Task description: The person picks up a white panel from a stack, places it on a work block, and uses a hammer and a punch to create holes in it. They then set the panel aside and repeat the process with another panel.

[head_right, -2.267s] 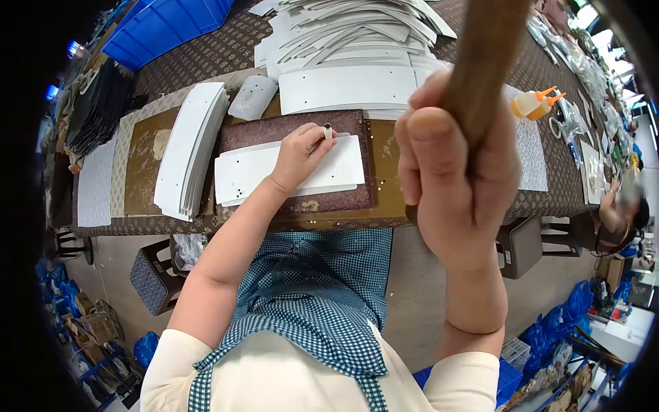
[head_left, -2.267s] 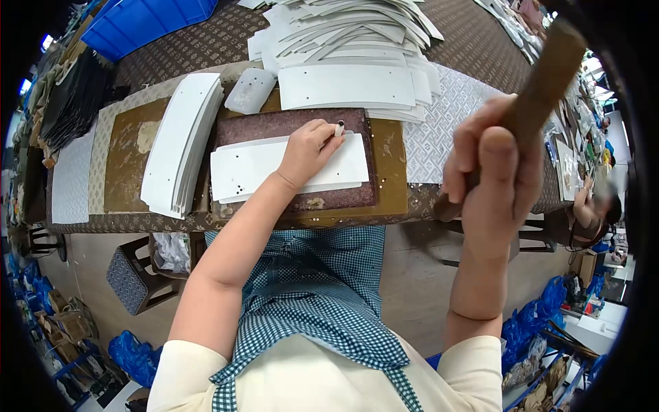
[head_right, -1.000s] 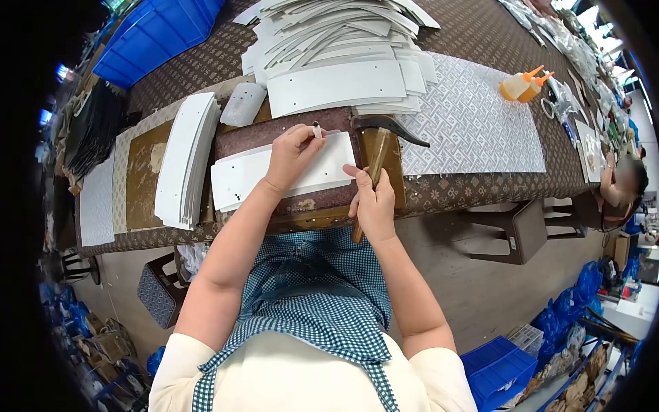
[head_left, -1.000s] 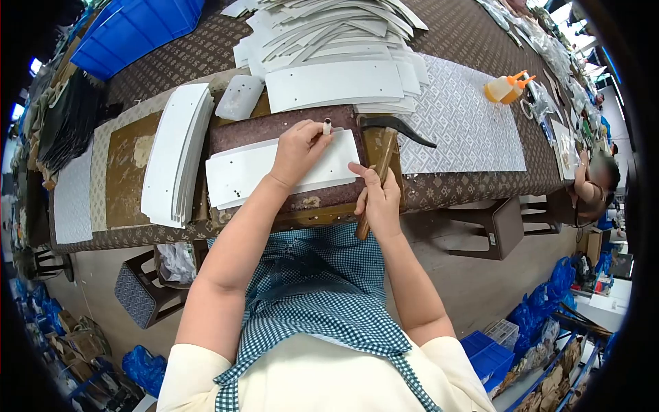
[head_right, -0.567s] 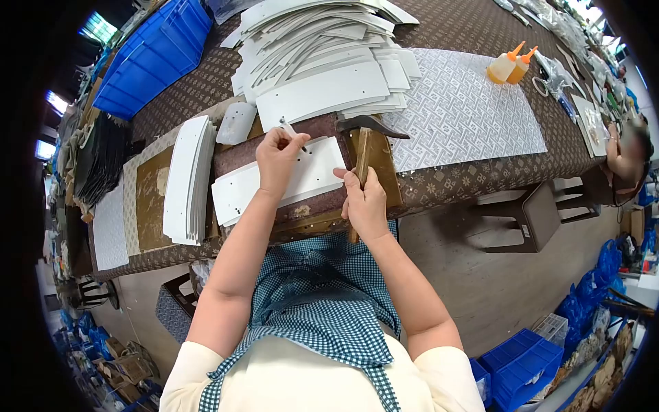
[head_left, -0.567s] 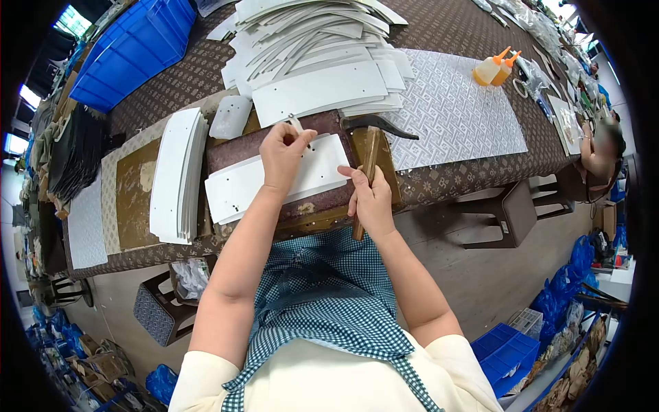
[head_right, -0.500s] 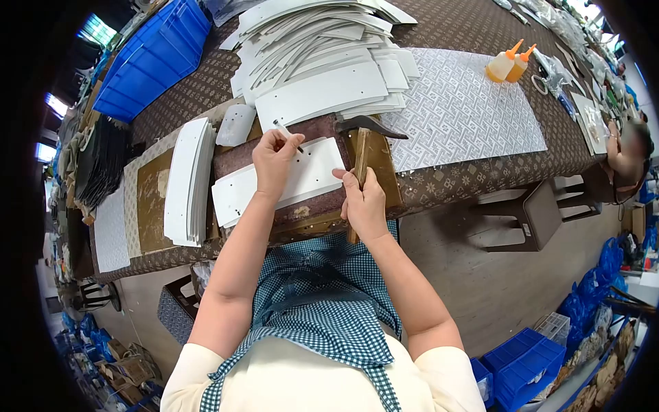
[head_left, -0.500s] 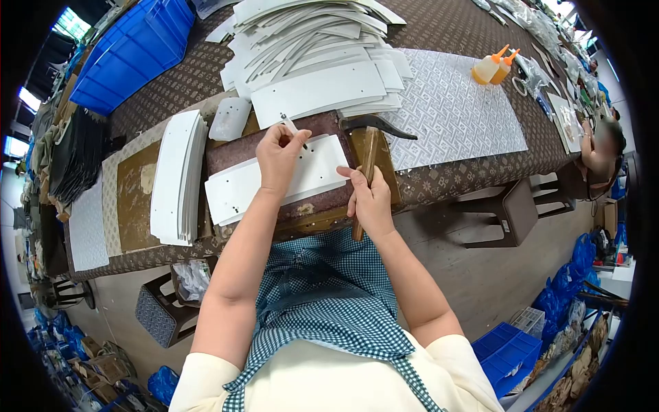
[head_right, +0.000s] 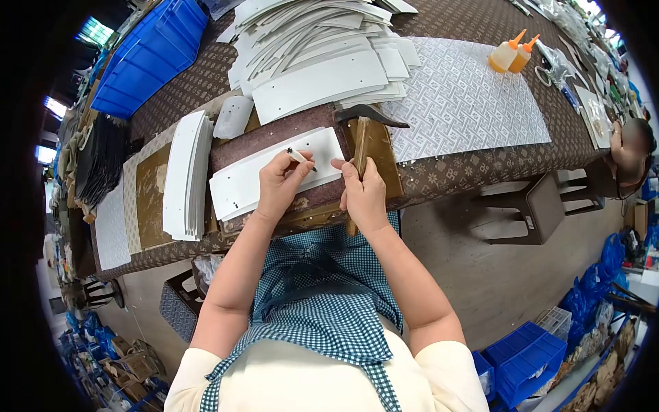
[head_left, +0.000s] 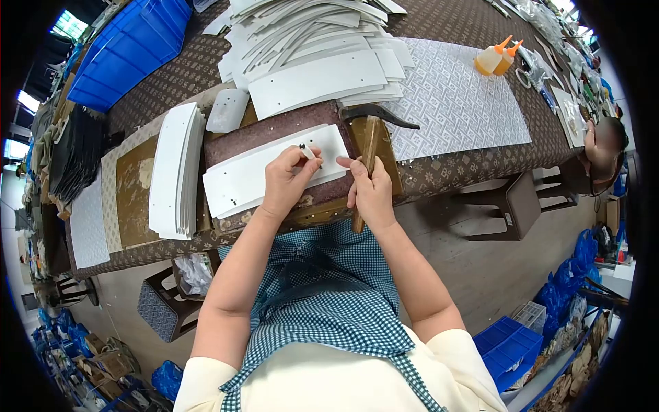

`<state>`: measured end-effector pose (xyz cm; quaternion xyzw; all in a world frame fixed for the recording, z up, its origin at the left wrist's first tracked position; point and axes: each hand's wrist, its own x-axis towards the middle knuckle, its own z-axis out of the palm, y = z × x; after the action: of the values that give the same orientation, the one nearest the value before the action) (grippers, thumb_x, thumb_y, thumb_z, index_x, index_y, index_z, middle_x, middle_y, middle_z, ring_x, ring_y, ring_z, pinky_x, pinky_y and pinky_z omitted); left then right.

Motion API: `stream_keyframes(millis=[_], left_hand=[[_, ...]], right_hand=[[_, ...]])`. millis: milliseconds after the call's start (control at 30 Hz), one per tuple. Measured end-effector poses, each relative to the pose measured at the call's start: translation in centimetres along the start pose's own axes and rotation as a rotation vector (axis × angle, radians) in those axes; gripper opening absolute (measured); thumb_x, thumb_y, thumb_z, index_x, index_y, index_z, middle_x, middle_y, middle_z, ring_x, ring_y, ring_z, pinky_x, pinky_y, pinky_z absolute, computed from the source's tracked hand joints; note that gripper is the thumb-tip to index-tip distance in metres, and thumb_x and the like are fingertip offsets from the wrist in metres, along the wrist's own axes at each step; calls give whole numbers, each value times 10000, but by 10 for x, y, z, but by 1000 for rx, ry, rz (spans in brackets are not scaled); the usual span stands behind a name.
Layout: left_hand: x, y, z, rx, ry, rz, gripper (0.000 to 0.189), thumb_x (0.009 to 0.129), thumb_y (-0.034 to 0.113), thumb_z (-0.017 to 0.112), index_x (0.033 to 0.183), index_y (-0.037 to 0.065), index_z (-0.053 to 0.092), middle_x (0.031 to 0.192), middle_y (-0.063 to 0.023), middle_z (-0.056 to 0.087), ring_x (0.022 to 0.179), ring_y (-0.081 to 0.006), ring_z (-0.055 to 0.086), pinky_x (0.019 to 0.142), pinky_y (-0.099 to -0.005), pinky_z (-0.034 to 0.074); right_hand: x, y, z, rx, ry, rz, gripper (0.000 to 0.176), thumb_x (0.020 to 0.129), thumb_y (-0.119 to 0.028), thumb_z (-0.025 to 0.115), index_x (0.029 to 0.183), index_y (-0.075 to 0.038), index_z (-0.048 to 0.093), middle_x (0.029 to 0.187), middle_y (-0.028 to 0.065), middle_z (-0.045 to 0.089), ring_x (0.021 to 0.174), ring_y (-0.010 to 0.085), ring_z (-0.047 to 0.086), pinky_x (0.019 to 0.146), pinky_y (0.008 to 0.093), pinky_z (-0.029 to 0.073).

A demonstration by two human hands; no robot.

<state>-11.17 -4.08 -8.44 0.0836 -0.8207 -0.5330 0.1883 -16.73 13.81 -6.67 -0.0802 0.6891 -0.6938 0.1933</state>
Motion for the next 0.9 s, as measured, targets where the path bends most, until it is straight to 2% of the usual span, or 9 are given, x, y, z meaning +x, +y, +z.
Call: stream_keyframes(millis=[300,433,533,567,633,700,767,867,900], left_hand=[[1,6,2,24,15,81,144,871,63,731,1001,5,711,965,-57,704,798,-108,663,702,-242,525],[3,10,1,201,12,248,126,829,54,739,947,23,710,892,-84,680,758,-193,660,669,-283,522],[5,8,4,191,19,303,109,807,62,743,895,26,689,805,-100,638,727,-265,636,644,-343,519],[6,8,4,201,11,289,108,807,64,743,889,26,685,803,-99,637,725,-265,633,643,-345,518],[5,6,4,214,-5,248,107,807,68,744,876,25,675,801,-99,635,721,-265,628,641,-350,516],[6,8,6,187,29,316,109,813,80,741,882,26,675,804,-102,634,726,-267,625,645,-351,516],[6,7,6,180,54,350,107,816,79,740,896,30,688,804,-97,633,718,-252,626,639,-338,512],[5,2,7,178,77,358,108,814,68,744,913,35,713,798,-86,631,693,-223,625,622,-313,505],[5,1,8,170,84,366,107,813,71,745,907,34,710,795,-87,627,691,-227,621,622,-316,503]], right_hand=[[0,0,0,5,2,3,235,1036,-219,486,1050,16,484,1087,152,716,424,101,524,395,240,423],[0,1,-1,17,-8,2,209,1036,-200,489,1049,9,483,1026,151,722,427,85,506,397,225,411],[-3,-21,-14,-129,-131,15,220,1017,-200,522,983,18,531,954,128,731,501,108,590,473,249,472],[-4,-36,-20,-248,-146,-69,169,995,-143,550,969,23,558,848,104,711,635,116,650,582,247,511],[-13,-100,-27,-259,-235,-140,106,963,-75,576,992,27,569,792,78,685,736,125,678,658,256,525],[-25,-158,-33,-310,-256,-397,108,970,-80,590,1001,20,564,747,31,630,630,67,588,577,217,473],[-34,-187,-33,-57,-318,-591,162,999,-125,539,1017,35,535,711,17,575,526,18,451,465,178,367],[-42,-172,-31,25,-348,-689,184,1005,-149,538,997,34,530,728,20,578,531,40,472,469,194,385],[-40,-149,-36,-289,-250,-677,162,991,-136,561,987,23,533,709,48,574,536,96,525,487,255,428]])
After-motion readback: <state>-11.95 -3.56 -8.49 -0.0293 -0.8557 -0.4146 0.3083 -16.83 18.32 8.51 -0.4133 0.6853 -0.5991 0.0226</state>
